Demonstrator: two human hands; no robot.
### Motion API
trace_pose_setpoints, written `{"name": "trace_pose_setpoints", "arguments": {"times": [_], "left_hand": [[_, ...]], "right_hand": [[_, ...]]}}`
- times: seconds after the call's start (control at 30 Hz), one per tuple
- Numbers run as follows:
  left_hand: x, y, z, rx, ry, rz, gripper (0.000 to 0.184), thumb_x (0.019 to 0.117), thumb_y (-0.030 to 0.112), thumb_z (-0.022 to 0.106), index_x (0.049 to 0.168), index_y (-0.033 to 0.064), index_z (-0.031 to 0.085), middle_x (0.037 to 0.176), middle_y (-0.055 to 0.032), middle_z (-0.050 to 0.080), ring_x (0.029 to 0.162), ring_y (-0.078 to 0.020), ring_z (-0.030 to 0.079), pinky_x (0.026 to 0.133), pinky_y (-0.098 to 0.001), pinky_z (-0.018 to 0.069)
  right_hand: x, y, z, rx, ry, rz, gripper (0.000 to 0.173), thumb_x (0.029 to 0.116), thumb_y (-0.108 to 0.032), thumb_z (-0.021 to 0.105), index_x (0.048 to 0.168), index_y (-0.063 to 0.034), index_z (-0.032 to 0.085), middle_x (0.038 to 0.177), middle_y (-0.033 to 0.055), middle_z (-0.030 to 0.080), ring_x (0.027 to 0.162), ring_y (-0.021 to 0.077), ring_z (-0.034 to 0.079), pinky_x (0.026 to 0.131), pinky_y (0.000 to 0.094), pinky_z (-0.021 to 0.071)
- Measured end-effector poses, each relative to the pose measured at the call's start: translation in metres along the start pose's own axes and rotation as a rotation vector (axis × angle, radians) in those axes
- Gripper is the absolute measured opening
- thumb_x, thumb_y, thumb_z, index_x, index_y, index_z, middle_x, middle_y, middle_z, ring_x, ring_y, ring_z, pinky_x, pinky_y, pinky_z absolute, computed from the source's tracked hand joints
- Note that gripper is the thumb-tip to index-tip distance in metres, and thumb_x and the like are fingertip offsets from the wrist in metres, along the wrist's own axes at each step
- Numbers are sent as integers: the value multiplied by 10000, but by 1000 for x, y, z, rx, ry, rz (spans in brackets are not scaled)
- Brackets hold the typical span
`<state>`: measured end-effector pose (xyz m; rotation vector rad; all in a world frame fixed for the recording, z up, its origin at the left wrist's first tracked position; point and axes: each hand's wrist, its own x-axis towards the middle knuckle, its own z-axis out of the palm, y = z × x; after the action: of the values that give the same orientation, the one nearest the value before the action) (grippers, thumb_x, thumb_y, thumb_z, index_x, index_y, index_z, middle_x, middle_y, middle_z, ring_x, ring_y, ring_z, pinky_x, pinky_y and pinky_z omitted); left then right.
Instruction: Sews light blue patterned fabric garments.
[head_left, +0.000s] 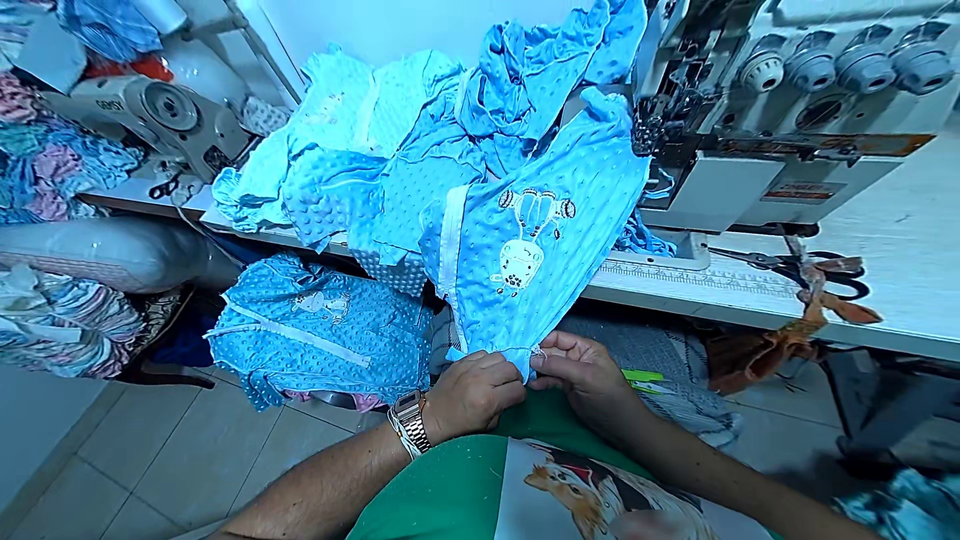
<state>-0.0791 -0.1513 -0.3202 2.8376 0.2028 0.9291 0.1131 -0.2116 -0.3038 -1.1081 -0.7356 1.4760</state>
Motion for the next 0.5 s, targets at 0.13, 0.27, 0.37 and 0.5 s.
{"name": "trace_pose_setpoints", "arguments": {"times": [0.13,0.27,0.37,0.5], "left_hand": [[4,0,0,7,-54,48,209,943,19,561,784,93,675,803,-42,686,764,-181,650,660,-299,504],[4,-1,1,-37,-67,52,201,981,30,524,868,100,675,874,-56,714,812,-203,677,708,-321,531],[-19,2,2,-262,150,-254,130,1001,186,598,1055,91,669,1081,-84,740,1049,-186,701,938,-327,560],[-25,-12,-3,-807,385,-1154,311,1012,244,480,1137,1,630,1054,-30,685,959,-95,660,826,-280,544]], "right_hand": [[2,1,4,-29,82,4,143,966,-24,651,825,-2,658,730,93,696,638,136,685,621,272,595],[6,-1,9,-113,179,-9,118,928,6,711,827,19,652,692,85,708,598,125,681,584,260,576],[5,-9,6,-68,167,12,44,910,33,701,895,16,664,750,82,731,661,123,706,615,251,583],[0,-19,-4,68,93,56,88,904,42,682,988,18,676,876,100,753,749,144,728,638,267,600]]}}
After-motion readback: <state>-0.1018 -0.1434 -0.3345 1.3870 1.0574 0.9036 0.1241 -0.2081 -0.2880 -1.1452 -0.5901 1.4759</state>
